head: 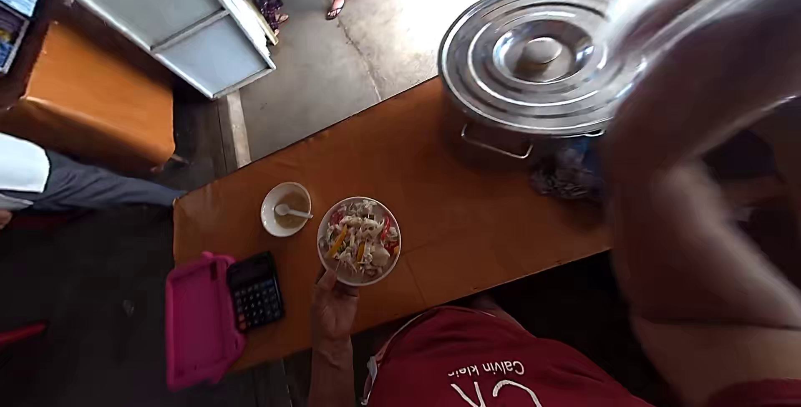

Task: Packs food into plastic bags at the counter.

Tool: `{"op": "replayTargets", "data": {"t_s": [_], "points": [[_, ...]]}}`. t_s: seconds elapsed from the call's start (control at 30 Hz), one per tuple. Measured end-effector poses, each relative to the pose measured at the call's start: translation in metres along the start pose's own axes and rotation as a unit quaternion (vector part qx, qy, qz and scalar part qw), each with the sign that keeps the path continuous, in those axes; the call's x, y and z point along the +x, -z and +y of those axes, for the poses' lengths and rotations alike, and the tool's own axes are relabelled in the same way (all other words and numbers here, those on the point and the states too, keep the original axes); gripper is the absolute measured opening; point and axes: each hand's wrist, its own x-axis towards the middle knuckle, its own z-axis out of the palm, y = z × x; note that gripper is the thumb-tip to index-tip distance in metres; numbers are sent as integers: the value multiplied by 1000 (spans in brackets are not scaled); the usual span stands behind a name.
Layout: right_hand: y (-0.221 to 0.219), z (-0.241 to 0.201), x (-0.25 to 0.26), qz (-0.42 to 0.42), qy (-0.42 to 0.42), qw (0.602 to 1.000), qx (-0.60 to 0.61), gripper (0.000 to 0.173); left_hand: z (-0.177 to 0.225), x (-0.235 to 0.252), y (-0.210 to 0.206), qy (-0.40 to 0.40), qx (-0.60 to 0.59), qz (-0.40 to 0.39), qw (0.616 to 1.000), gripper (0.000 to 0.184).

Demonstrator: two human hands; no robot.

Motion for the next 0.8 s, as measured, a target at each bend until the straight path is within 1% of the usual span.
{"op": "replayTargets", "data": {"t_s": [0.03,0.07,0.1,0.13,0.17,0.2,0.23,0.27,0.3,0.33,0.4,0.47,0.53,0.57,0.6,0.67,0.7,0.73,0.8], "points": [[-36,-21,-53,-98,-64,993,10,20,7,-5,5,-8,-5,7,1000,44],[-74,-31,-104,-178,-110,977,47,15,13,-9,8,-17,-10,15,1000,42],[-109,-32,-154,-257,-161,949,90,14,20,-13,13,-26,-16,22,999,41],[-136,-30,-200,-340,-210,910,112,17,26,-17,20,-32,-20,27,999,41],[-155,-28,-239,-418,-248,865,121,25,31,-22,27,-37,-23,31,999,40],[-166,-28,-269,-476,-263,830,123,31,36,-26,33,-40,-24,34,998,40],[-171,-29,-290,-516,-256,808,121,34,40,-29,40,-41,-23,32,998,39],[-173,-31,-304,-547,-241,793,120,36,44,-32,46,-40,-21,26,999,39],[-173,-34,-311,-561,-221,789,120,37,46,-35,51,-39,-19,26,999,38],[-172,-36,-315,-565,-212,787,126,37,47,-37,56,-37,-18,30,999,37],[-171,-36,-316,-552,-237,783,161,38,45,-38,64,-33,-23,37,999,38],[-171,-34,-315,-518,-304,771,212,38,40,-36,70,-18,-27,41,999,40],[-169,-35,-311,-451,-392,750,283,34,33,-31,72,1,-28,44,999,39],[-168,-36,-308,-408,-447,726,328,34,30,-27,73,11,-29,44,999,37],[-166,-36,-306,-364,-505,688,373,36,25,-23,74,20,-28,41,999,36],[-160,-37,-297,-306,-602,595,435,48,14,-12,77,41,-27,32,998,37],[-156,-35,-294,-291,-626,558,460,57,8,-6,78,50,-27,29,998,36],[-151,-33,-291,-283,-633,534,484,65,1,0,79,58,-25,25,998,35],[-142,-32,-288,-272,-622,511,527,72,-10,13,81,77,-18,18,997,33]]}}
